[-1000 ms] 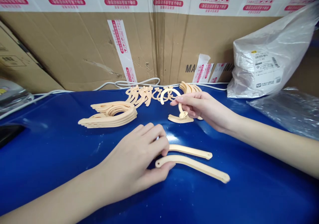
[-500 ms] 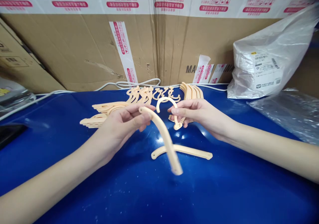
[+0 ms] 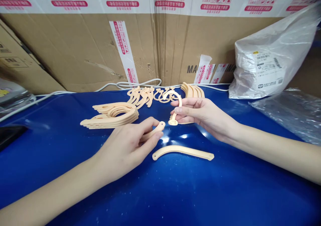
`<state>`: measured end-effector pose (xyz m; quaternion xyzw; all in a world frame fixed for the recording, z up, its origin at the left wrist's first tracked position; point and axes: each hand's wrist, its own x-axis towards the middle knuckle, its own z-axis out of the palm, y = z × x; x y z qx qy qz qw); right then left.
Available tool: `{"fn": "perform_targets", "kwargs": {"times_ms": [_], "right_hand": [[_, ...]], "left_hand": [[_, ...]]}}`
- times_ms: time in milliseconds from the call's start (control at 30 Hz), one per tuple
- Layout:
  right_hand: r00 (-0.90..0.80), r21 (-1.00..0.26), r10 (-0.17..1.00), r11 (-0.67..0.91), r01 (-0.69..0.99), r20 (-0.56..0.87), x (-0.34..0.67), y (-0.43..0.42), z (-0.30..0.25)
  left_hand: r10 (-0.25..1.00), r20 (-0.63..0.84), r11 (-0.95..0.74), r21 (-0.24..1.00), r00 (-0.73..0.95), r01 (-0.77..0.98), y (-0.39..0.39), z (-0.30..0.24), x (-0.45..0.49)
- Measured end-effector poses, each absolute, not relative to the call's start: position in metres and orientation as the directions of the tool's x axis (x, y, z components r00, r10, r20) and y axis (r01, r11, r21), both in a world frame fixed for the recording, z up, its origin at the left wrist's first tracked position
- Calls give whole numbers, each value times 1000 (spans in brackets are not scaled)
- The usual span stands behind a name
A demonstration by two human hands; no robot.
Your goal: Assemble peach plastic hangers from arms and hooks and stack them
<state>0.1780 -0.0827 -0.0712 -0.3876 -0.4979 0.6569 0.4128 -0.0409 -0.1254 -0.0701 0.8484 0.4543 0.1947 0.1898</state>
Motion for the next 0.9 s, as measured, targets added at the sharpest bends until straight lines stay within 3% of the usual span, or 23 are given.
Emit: {"fn": "perform_targets", "kwargs": {"times_ms": [400, 700, 900], "right_hand": [[-396, -951, 912, -213, -223, -111, 176, -78, -82], [-425, -937, 896, -248, -245, -126, 176, -80, -82], [-444, -926, 888, -263, -271, -123, 178, -78, -84]], "left_hand": [[718, 266, -695, 319, 643, 644, -111, -82, -47], [722, 278, -691, 336, 633, 640, -106, -85, -46], [738, 221, -661, 428, 638, 616, -113, -79, -44]]}}
